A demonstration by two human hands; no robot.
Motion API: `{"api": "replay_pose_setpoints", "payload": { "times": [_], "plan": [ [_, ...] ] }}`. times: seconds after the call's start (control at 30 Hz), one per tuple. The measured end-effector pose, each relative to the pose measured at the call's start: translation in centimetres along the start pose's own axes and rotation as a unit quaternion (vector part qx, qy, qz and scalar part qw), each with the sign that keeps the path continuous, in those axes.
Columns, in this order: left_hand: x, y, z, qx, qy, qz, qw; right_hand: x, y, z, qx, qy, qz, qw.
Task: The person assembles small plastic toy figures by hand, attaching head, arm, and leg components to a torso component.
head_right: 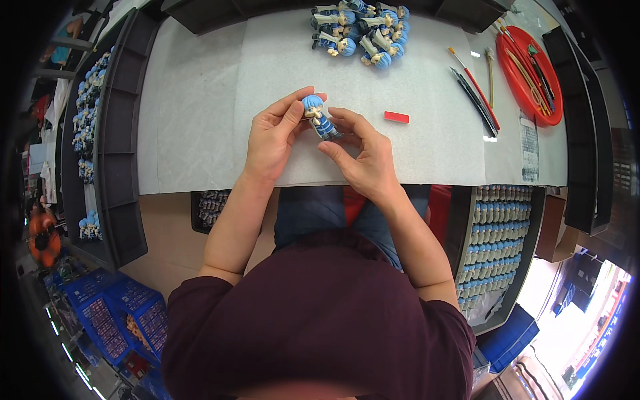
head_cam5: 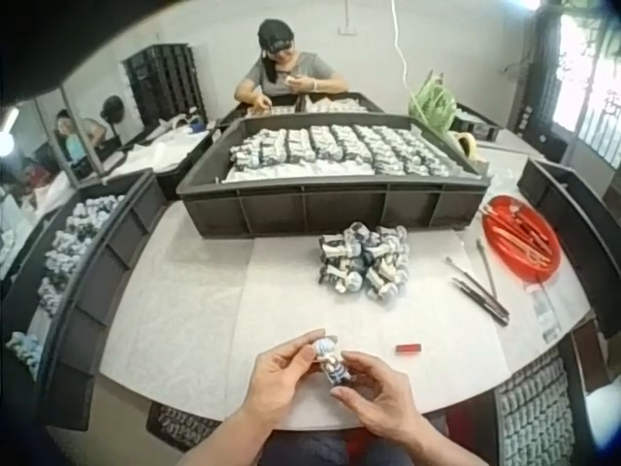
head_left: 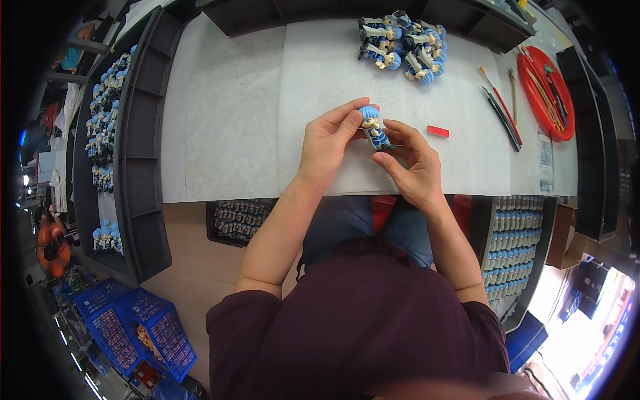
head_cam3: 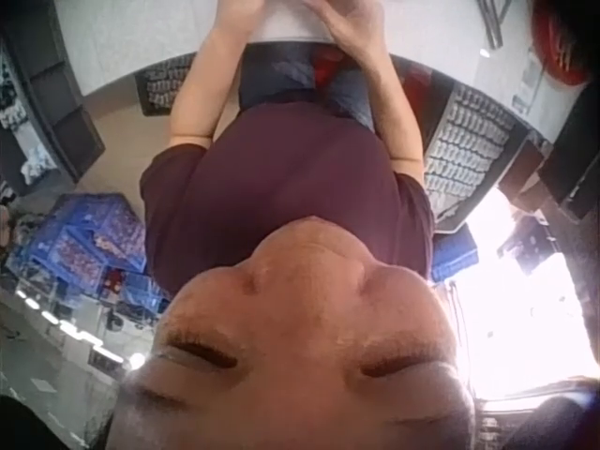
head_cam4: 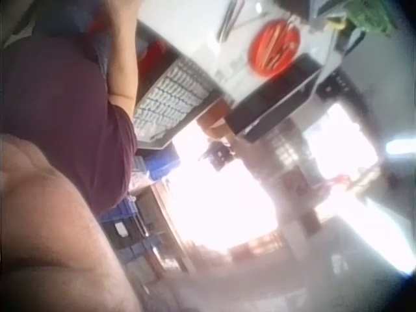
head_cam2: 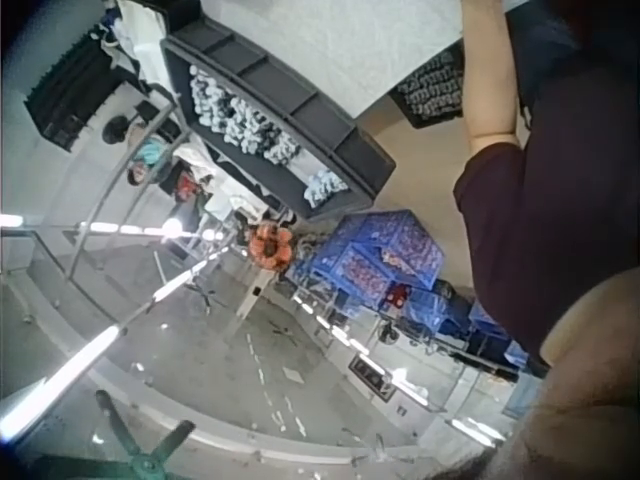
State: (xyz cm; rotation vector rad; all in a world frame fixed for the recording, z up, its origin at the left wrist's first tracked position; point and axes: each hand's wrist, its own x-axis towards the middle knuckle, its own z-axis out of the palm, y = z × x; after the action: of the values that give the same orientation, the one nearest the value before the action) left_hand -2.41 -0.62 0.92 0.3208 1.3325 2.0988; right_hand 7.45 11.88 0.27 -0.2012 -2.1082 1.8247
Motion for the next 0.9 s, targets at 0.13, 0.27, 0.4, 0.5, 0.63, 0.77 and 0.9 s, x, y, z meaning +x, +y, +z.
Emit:
{"api": "replay_pose_setpoints", "payload": {
  "times": [0.13,0.27,0.4,0.5,0.63,0.77,0.9],
  "plan": [
    [-0.04,-0.06,-0.01,-0.003,-0.005,0.012,1.000,-0.04,-0.21,0.02,0.015,0.000,0.016,1.000],
    [-0.13,-0.10,0.05,-0.011,0.001,0.004,1.000,-0.20,-0.25,0.07,0.012,0.004,0.017,1.000],
    [-0.13,-0.30,-0.03,0.029,0.010,0.011,0.999,-0.25,-0.54,-0.05,0.010,0.002,0.012,1.000],
    [-0.14,-0.01,-0.12,0.014,0.019,0.006,1.000,-0.18,-0.62,-0.02,0.034,0.003,0.013,0.999],
    [-0.15,0.02,-0.29,-0.004,0.016,0.014,1.000,-0.18,-0.27,0.01,0.086,0.004,0.041,0.995],
    [-0.14,-0.20,0.11,-0.020,0.003,0.019,1.000,-0.25,0.20,-0.05,0.067,0.025,0.007,0.997],
    [-0.49,-0.26,0.22,0.066,0.005,0.052,0.996,-0.17,0.30,0.01,0.029,0.055,-0.049,0.997]
  ]
}}
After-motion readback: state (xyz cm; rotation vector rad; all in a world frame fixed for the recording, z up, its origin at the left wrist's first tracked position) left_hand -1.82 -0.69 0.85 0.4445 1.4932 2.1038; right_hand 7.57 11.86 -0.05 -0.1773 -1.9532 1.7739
